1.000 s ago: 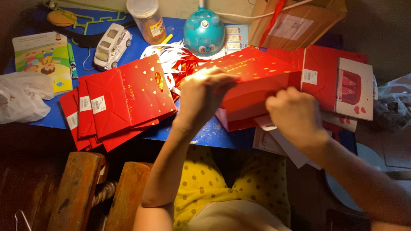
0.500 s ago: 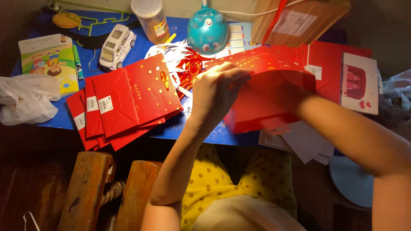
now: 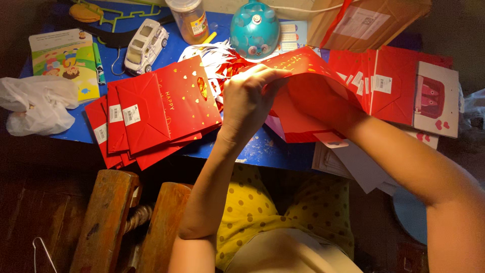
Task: The person assembles red gift bags by threading red ribbons through white plastic handles and securing them. They then insert white paper inserts into the bags and stack the finished units on the table.
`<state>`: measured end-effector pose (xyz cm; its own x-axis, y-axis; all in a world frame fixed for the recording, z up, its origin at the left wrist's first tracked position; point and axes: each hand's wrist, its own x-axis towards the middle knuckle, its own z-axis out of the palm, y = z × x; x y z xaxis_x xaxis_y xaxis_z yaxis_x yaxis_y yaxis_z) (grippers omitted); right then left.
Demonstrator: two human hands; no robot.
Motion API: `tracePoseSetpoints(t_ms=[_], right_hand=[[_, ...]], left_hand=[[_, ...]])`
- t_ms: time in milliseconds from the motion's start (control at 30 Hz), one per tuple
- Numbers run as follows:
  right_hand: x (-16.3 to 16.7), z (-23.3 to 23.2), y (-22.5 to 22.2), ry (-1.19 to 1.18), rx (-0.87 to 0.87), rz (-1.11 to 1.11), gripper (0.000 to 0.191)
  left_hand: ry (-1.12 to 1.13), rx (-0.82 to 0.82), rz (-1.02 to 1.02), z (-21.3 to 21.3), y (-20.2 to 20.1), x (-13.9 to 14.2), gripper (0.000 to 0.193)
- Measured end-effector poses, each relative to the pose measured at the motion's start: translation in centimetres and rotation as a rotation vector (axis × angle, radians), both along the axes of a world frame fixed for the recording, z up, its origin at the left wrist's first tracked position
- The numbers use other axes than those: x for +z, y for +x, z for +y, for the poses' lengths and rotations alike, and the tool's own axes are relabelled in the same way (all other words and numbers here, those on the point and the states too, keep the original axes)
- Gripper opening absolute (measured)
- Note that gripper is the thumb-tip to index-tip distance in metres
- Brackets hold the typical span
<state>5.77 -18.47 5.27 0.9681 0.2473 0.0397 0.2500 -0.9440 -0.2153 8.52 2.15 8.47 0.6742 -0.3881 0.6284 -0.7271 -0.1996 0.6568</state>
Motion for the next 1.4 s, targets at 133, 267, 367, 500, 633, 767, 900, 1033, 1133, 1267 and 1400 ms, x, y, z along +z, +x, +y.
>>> tracePoseSetpoints(t_ms=[133, 267, 367, 500, 633, 767, 900, 1033, 1133, 1267, 1400], right_hand=[[-1.1, 0.6, -0.1, 0.005, -0.005, 0.003, 0.02], [-1.9, 1.6, 0.1, 0.019, -0.015, -0.005, 0.022], [-1.7, 2.8, 0.6, 0.037, -0.007, -0.014, 0.024], [0.3, 4.6, 0.0, 0.044, 0.011, 0.003, 0.026], [4.0, 4.7, -4.0, 0.075, 0.02, 0.161, 0.028], [6.3, 2.7, -10.9, 0.432, -0.155, -0.111, 0.03], [4.3, 0.1, -14.5, 0.69, -0.35, -0.527, 0.031], [-0.1, -1.5, -13.7, 0.906, -0.232, -0.418, 0.113], [-2.8, -0.9, -12.9, 0.911, -0.241, -0.356, 0.122], [-3.1, -0.7, -10.3, 1.164, -0.221, -0.298, 0.103], [-1.7, -1.4, -8.0, 0.959, -0.243, -0.345, 0.064]], left_hand=[[0.007, 0.01, 0.003, -0.1, -0.4, 0.0, 0.01], [0.059, 0.027, -0.026, -0.2, -1.3, 0.2, 0.009], [0.073, 0.025, 0.003, 0.2, -2.0, 0.5, 0.009], [0.075, 0.065, -0.021, 0.8, -1.9, 1.0, 0.011], [0.096, 0.129, -0.054, 1.0, -1.9, 0.9, 0.012], [0.072, 0.149, -0.05, 1.0, -1.4, 0.6, 0.014], [-0.139, 0.034, 0.04, 2.1, -0.1, -0.6, 0.038], [-0.321, -0.023, 0.349, 4.1, 0.7, -3.4, 0.053], [-0.405, -0.049, 0.5, 4.5, 0.1, -6.3, 0.074], [-0.412, -0.236, 0.566, 4.6, -0.7, -8.4, 0.103], [-0.473, -0.401, 0.566, 4.2, -0.6, -8.1, 0.108]])
